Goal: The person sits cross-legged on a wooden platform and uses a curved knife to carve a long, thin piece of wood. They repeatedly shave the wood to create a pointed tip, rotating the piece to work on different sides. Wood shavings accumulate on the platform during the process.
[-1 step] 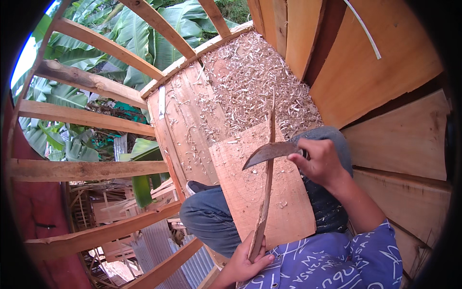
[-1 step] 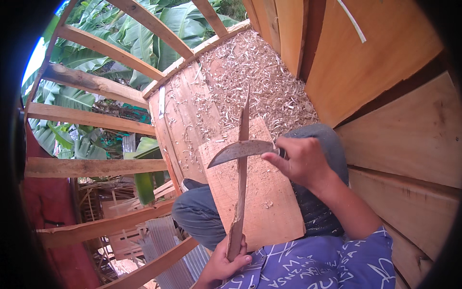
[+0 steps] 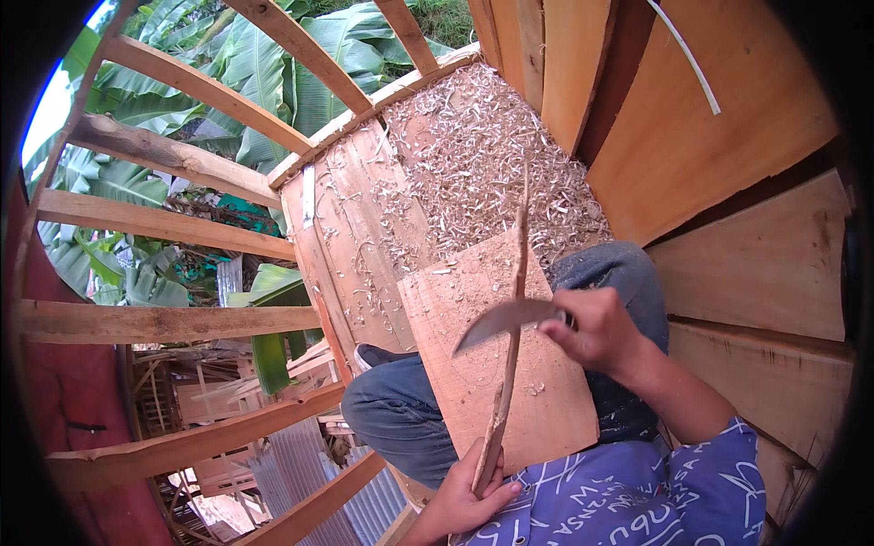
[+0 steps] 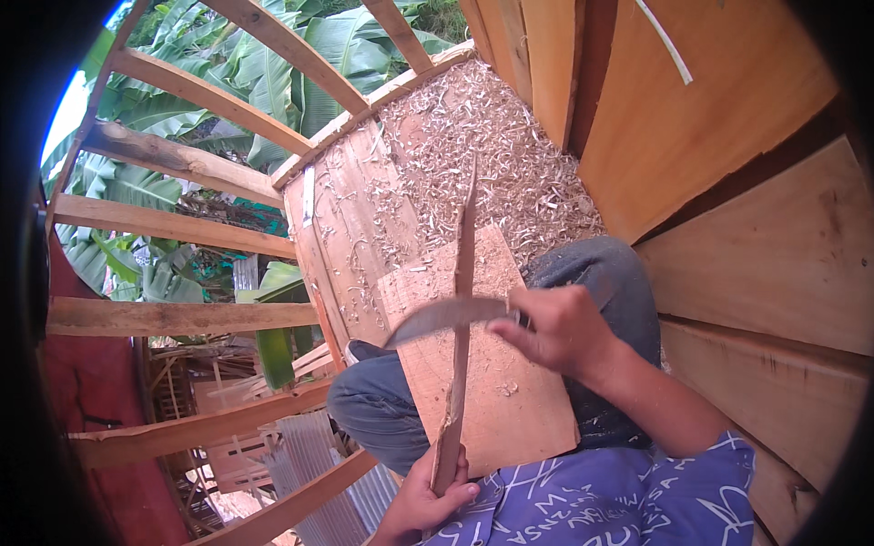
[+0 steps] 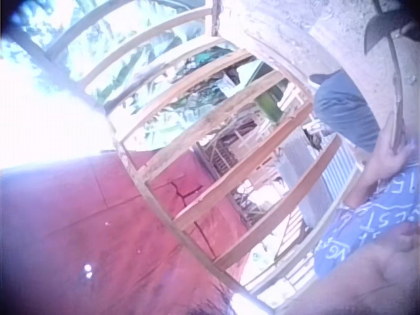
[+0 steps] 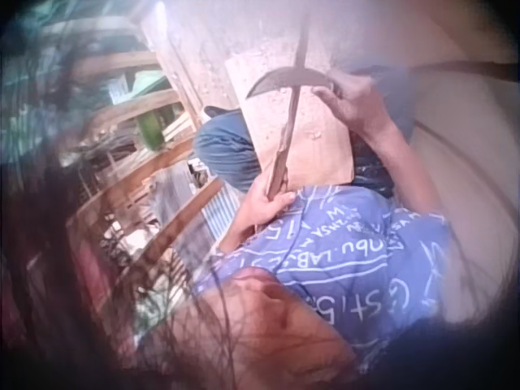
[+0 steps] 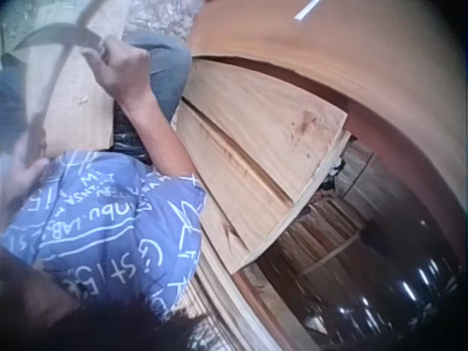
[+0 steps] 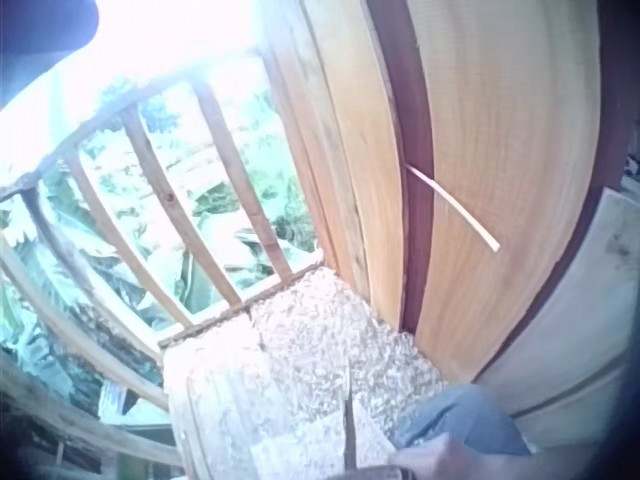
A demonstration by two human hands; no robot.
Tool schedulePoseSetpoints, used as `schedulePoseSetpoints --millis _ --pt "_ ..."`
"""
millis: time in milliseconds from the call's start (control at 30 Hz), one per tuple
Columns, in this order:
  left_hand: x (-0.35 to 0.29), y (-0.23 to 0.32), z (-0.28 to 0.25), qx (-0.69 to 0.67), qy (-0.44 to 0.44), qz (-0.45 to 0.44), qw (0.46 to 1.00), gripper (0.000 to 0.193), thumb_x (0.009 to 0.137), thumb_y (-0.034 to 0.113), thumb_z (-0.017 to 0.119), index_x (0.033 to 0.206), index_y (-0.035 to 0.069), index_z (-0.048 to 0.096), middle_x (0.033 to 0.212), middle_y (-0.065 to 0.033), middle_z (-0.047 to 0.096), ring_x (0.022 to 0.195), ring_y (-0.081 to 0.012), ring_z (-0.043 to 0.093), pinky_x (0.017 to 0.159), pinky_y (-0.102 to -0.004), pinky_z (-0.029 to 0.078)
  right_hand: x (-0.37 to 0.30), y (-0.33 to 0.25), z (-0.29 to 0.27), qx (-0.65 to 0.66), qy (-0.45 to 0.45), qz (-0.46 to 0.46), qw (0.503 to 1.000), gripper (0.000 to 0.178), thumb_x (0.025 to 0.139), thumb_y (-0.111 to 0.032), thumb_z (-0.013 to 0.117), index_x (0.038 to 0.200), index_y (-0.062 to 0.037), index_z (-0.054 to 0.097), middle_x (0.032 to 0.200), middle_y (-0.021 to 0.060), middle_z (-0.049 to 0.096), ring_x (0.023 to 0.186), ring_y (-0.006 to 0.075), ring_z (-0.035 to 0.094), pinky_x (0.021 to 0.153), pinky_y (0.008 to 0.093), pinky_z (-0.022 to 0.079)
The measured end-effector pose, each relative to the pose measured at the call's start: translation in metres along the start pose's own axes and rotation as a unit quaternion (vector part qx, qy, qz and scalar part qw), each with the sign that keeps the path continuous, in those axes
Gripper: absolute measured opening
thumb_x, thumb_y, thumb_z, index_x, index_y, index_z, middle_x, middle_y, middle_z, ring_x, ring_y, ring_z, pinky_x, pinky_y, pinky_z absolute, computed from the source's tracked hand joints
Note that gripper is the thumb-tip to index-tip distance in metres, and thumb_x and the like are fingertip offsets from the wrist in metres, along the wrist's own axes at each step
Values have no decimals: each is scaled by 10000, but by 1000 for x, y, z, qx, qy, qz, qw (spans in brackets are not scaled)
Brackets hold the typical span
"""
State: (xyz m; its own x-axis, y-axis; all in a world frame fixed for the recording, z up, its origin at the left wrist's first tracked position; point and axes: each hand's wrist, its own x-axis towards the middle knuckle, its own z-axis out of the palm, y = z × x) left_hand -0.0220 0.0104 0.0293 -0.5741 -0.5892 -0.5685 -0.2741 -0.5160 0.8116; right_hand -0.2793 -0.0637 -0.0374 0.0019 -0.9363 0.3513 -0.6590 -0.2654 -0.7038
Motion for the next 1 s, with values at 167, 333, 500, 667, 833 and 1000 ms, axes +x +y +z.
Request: schedulePoseSetpoints --millis 167,333,500,667,833,1000 --pt "-2 -6 0 -1 11 6 1000 315 830 101 683 1012 16 441 603 41 377 546 -37 353 509 -210 278 10 6 -8 -60 -67 -22 996 472 806 -504 642 613 -94 511 503 48 486 467 219 571 420 322 435" --pt "-4 -2 -2 86 37 34 995 312 812 113 699 966 14 447 602 32 403 523 -40 370 489 -220 303 -5 -23 -17 -61 -164 -192 966 498 820 -497 628 600 -70 498 484 99 484 463 262 562 417 334 429" --pt "1 9 1 125 116 35 985 354 786 135 727 987 -1 470 597 -5 434 519 -77 441 490 -237 354 -4 3 -21 -96 -12 -17 995 506 792 -521 646 593 -83 487 486 70 481 446 235 549 412 336 423" --pt "4 16 5 282 151 -25 947 458 786 226 721 1070 -23 462 609 -143 552 543 -254 608 513 -346 465 -5 -1 -15 -127 -8 -8 992 494 788 -503 656 580 -90 482 495 76 504 454 245 563 412 351 422" --pt "6 13 8 339 190 34 921 454 795 249 700 1063 -28 461 667 -226 609 630 -414 638 532 -432 498 -18 -28 -19 -87 -118 -44 988 479 807 -492 644 581 -97 493 497 72 508 464 256 571 416 356 429" --pt "17 -1 4 374 216 75 899 468 779 258 714 1053 -28 464 652 -227 597 616 -415 630 528 -436 495 -27 -22 -9 -62 -74 27 995 472 813 -478 648 593 -81 516 508 95 536 459 279 574 430 370 445"
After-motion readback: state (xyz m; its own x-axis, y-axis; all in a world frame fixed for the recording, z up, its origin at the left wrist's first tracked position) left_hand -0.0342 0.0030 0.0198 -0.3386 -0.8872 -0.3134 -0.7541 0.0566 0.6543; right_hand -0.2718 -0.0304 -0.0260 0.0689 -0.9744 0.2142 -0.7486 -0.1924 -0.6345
